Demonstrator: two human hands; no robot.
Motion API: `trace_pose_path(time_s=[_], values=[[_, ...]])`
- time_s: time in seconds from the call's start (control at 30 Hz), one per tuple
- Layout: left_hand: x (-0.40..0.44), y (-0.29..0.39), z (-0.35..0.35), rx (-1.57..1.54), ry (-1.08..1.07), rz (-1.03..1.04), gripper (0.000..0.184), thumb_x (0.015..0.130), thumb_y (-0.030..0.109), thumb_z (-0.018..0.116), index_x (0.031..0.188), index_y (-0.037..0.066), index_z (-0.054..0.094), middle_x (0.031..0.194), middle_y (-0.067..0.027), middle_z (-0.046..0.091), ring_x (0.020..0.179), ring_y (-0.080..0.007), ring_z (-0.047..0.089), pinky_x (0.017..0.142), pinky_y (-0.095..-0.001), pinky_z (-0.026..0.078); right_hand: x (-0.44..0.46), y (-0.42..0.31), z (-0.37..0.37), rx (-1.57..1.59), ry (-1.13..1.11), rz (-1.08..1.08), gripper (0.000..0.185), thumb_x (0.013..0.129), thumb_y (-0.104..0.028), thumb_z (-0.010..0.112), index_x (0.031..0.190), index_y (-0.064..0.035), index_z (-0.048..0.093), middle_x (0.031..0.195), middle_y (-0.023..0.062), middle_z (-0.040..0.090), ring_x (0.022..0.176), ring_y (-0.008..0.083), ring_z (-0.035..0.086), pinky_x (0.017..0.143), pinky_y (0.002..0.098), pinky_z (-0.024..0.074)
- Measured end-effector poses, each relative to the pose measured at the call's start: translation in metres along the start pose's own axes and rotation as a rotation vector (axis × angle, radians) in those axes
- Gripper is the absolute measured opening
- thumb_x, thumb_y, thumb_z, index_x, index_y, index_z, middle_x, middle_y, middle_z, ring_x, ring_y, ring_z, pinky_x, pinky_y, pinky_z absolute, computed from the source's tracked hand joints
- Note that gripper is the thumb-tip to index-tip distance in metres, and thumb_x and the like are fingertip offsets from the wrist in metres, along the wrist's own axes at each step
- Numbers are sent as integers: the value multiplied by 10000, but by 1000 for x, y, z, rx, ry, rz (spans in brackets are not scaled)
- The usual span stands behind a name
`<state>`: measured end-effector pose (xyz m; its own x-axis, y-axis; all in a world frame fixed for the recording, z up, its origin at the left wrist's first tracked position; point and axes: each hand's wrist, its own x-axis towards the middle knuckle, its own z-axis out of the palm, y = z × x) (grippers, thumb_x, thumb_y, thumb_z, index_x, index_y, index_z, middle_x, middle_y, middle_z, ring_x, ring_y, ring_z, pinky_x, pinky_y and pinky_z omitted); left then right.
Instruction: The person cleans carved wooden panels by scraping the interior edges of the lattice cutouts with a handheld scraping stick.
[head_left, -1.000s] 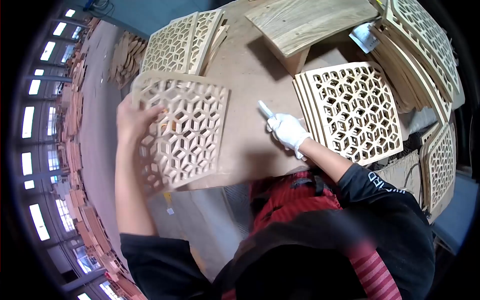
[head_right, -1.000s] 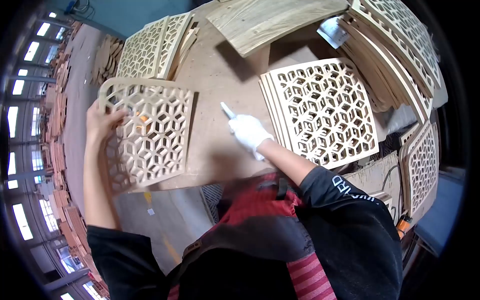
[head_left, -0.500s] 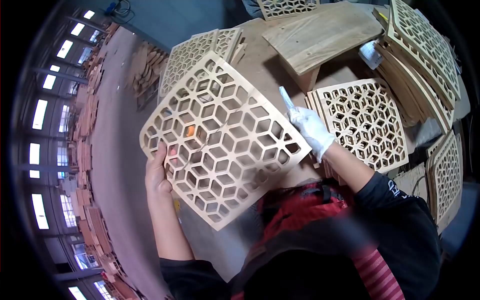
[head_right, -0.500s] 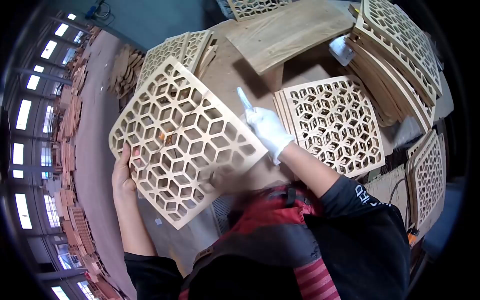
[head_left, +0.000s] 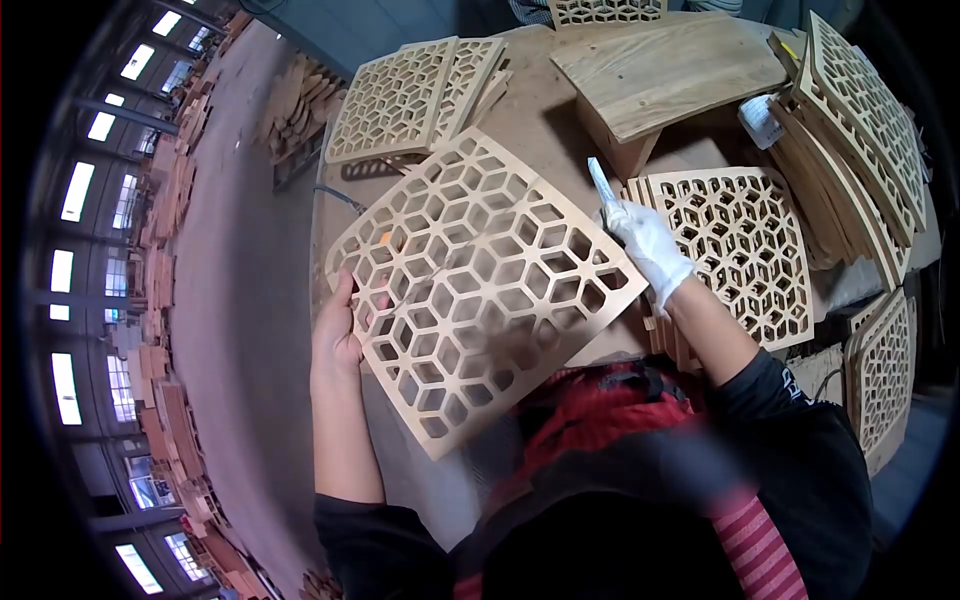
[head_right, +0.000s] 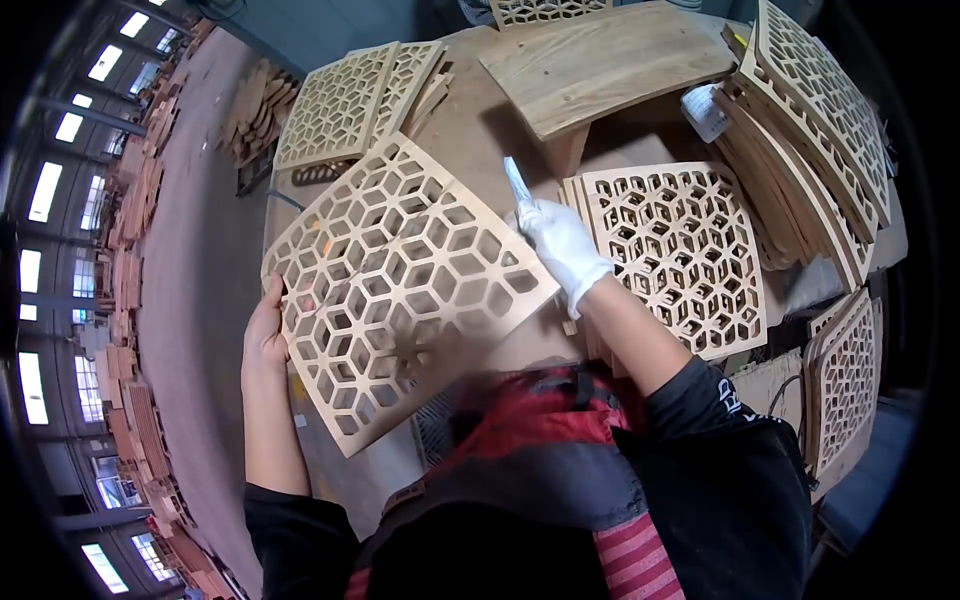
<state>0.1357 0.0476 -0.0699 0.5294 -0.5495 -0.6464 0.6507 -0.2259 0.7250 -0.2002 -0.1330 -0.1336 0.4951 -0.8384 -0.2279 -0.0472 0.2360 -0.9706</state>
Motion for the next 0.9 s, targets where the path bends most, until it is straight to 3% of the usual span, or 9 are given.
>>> trace_pose_path(time_s=[0.07,0.13,0.2,0.33,0.47,0.53,0.6,0.73,0.9], values=[[4,-11,-2,-49,-25,-89,429,1017,350,446,1269,5,479,988,-185,675,585,-246,677,479,-318,598,2,-2,-7,84,-30,44,321,992,-235,438,860,-20,637,759,35,615,691,126,536,655,276,453],[3,-31,-6,-194,-217,-285,505,1032,377,381,1373,6,401,1249,-236,575,1020,-368,650,826,-513,575,6,-3,-14,95,-29,-9,313,982,-281,499,918,-20,659,770,25,620,711,103,555,658,260,460],[10,-55,-24,-356,-263,-417,527,1035,390,362,1400,10,384,1361,-241,493,1172,-385,564,966,-545,487,-6,-28,-12,146,-54,-54,301,976,-288,528,997,-20,663,801,24,629,736,96,561,692,253,467],[15,-101,-41,-314,-238,-611,467,1030,332,397,1304,-33,499,1262,-223,588,1105,-346,618,962,-499,499,-6,-56,-5,258,-197,143,268,983,-217,510,1080,-2,637,675,12,575,378,40,408,293,192,288],[20,-127,-62,-291,-333,-282,427,1014,202,380,1247,-140,486,1116,-257,631,1045,-357,638,920,-448,544,28,-51,6,344,-319,269,313,1010,-239,423,1113,7,587,662,40,584,378,40,415,304,176,317],[5,-106,-33,-623,-91,-436,527,1016,240,379,1357,-157,316,1295,-350,461,1107,-543,530,963,-592,491,45,-52,19,363,-322,296,299,1014,-227,398,1088,-3,581,672,67,596,399,44,441,303,171,323],[-13,-93,-27,-259,-251,-120,571,1010,326,368,1374,-113,337,1306,-369,445,1097,-551,535,915,-647,492,58,-61,35,285,-289,221,293,1018,-219,372,1092,-11,564,691,74,605,410,45,442,309,177,326],[-8,-50,-63,115,-52,52,652,980,496,398,1369,-26,421,1242,-256,568,934,-418,662,782,-589,569,96,-64,62,439,-348,268,347,1022,-349,428,1024,-19,536,720,142,641,401,89,443,309,226,298],[-49,31,-13,487,-169,405,654,990,535,406,1316,-26,481,1183,-139,615,1080,-205,597,931,-361,496,118,-70,86,344,-321,243,477,935,-547,536,944,-75,601,688,57,640,452,41,431,362,191,285]])
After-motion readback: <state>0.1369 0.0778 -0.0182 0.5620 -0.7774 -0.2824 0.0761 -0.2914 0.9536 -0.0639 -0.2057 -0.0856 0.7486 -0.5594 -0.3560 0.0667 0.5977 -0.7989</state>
